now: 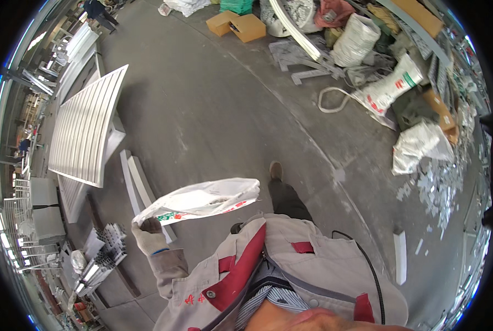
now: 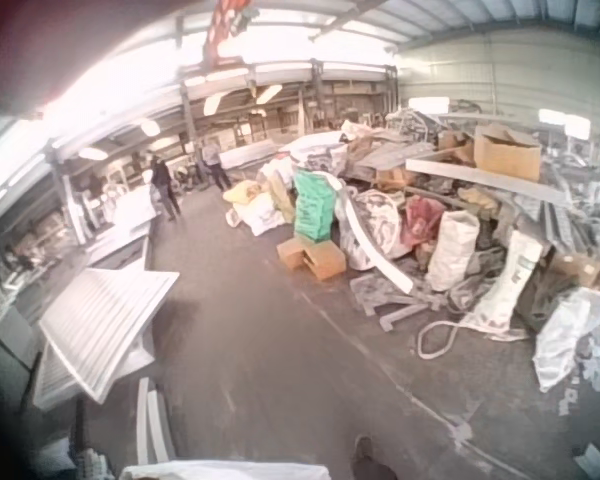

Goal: The person picks up a handwritten note, then walks to a crate of metal pieces. They squat and repeatedly pick up small metal pieces with gloved hands, placing them into a white bag. The person then stands and walks to a pile of bags, placing the filled bag on top.

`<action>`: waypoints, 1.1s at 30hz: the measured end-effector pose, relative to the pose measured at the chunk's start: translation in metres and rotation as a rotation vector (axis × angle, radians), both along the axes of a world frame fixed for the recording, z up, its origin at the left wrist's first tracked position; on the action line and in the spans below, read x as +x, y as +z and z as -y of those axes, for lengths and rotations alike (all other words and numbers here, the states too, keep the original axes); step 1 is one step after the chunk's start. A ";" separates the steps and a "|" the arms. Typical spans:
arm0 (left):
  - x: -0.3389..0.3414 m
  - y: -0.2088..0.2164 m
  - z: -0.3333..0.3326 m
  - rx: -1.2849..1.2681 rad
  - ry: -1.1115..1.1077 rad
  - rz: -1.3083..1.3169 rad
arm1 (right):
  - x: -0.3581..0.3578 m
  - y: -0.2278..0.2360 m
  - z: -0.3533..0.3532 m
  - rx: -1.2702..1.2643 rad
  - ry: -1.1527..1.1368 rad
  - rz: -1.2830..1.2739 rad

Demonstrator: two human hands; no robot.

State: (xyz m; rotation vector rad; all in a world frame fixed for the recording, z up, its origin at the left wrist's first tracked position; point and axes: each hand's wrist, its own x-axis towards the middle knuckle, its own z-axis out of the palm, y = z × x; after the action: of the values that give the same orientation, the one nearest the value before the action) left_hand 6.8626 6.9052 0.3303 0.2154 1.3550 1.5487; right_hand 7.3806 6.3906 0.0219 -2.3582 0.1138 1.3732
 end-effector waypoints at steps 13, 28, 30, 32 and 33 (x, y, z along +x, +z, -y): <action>0.294 0.075 -0.428 0.064 -0.056 -0.142 | 0.472 0.231 -0.718 0.902 0.112 0.406; 0.690 0.106 -0.918 0.232 -0.488 -0.275 | 0.481 0.337 -1.256 0.961 -0.332 -0.575; 0.740 0.094 -0.963 0.410 -0.555 -0.270 | 0.527 0.334 -1.342 1.005 -0.379 -0.638; 0.770 0.093 -1.008 0.337 -0.605 -0.363 | 0.582 0.325 -1.423 1.018 -0.433 -0.667; 0.787 0.091 -1.029 0.345 -0.643 -0.397 | 0.612 0.322 -1.465 0.908 -0.511 -0.596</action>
State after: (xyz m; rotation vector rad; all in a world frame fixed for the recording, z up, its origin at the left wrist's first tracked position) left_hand 7.6494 7.9345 0.4217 1.1087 1.1334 1.2009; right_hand 7.9930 7.8555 0.3436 -1.0567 0.1915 1.3974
